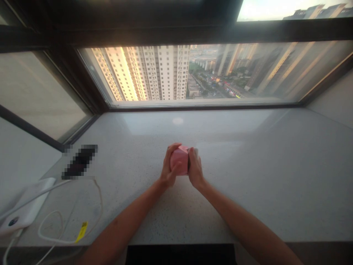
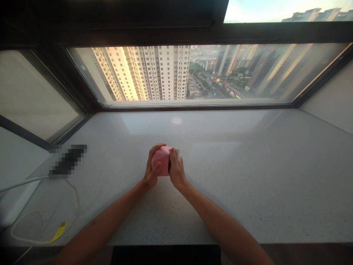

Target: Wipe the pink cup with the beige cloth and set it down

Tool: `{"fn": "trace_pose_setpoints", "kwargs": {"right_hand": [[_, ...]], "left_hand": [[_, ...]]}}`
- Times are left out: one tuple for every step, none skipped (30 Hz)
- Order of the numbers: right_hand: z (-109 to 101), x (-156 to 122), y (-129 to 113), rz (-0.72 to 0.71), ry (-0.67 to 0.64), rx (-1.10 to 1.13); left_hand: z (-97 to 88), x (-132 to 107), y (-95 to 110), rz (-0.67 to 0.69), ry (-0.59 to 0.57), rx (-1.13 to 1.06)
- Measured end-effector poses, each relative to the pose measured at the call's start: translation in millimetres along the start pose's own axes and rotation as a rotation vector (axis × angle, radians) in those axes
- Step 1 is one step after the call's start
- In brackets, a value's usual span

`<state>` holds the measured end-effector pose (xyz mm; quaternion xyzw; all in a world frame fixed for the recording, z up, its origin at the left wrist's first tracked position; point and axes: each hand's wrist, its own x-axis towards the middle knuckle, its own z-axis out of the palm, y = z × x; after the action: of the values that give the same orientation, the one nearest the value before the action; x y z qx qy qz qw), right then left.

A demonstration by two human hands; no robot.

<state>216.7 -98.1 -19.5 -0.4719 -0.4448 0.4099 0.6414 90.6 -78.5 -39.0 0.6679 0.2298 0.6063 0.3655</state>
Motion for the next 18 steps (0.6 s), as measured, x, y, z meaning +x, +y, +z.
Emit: {"fn": "trace_pose_setpoints", "kwargs": {"right_hand": [[-1, 0, 1, -0.032, -0.052, -0.04], [-2, 1, 3, -0.067, -0.113, -0.086], [-2, 1, 3, -0.095, -0.162, -0.123], [-3, 2, 3, -0.103, -0.18, -0.139], [-3, 2, 2, -0.091, -0.164, -0.131], [-2, 2, 1, -0.063, -0.116, -0.102], [-1, 2, -1, -0.03, -0.054, -0.06], [0, 1, -3, -0.003, -0.001, -0.021], [1, 0, -3, 0.011, 0.022, 0.003], [2, -2, -3, 0.006, 0.014, 0.008], [1, -3, -1, -0.013, -0.021, -0.005], [1, -4, 1, -0.039, -0.066, -0.03], [0, -5, 3, -0.065, -0.104, -0.055], [-2, -5, 4, -0.079, -0.126, -0.069], [-2, -5, 6, -0.07, -0.134, -0.065], [-3, -4, 6, -0.037, -0.129, -0.045], [-3, -3, 6, 0.007, -0.109, -0.014], [-2, -1, 5, 0.049, -0.076, 0.021]], "left_hand": [[0.9, 0, 0, -0.115, 0.004, -0.088], [1.7, 0, 0, -0.216, 0.01, -0.165], [2.2, -1, -1, -0.275, 0.013, -0.204], [2.3, -2, -1, -0.271, 0.023, -0.194], [2.0, -2, -2, -0.21, 0.034, -0.137], [1.2, -2, -2, -0.113, 0.037, -0.051], [0.4, -3, -2, -0.005, 0.036, 0.037], [-0.3, -3, -1, 0.076, 0.036, 0.097], [-0.7, -3, 0, 0.102, 0.032, 0.11], [-0.7, -3, 1, 0.07, 0.024, 0.071], [-0.3, -4, 2, -0.003, 0.011, -0.002], [0.1, -4, 3, -0.087, -0.001, -0.084], [0.5, -5, 4, -0.158, -0.011, -0.145], [0.6, -4, 4, -0.199, -0.02, -0.169], [0.4, -4, 4, -0.209, -0.02, -0.149], [-0.2, -2, 4, -0.198, -0.008, -0.09], [-0.7, 2, 6, -0.171, 0.005, -0.004], [-0.8, 5, 9, -0.125, 0.023, 0.097]]}}
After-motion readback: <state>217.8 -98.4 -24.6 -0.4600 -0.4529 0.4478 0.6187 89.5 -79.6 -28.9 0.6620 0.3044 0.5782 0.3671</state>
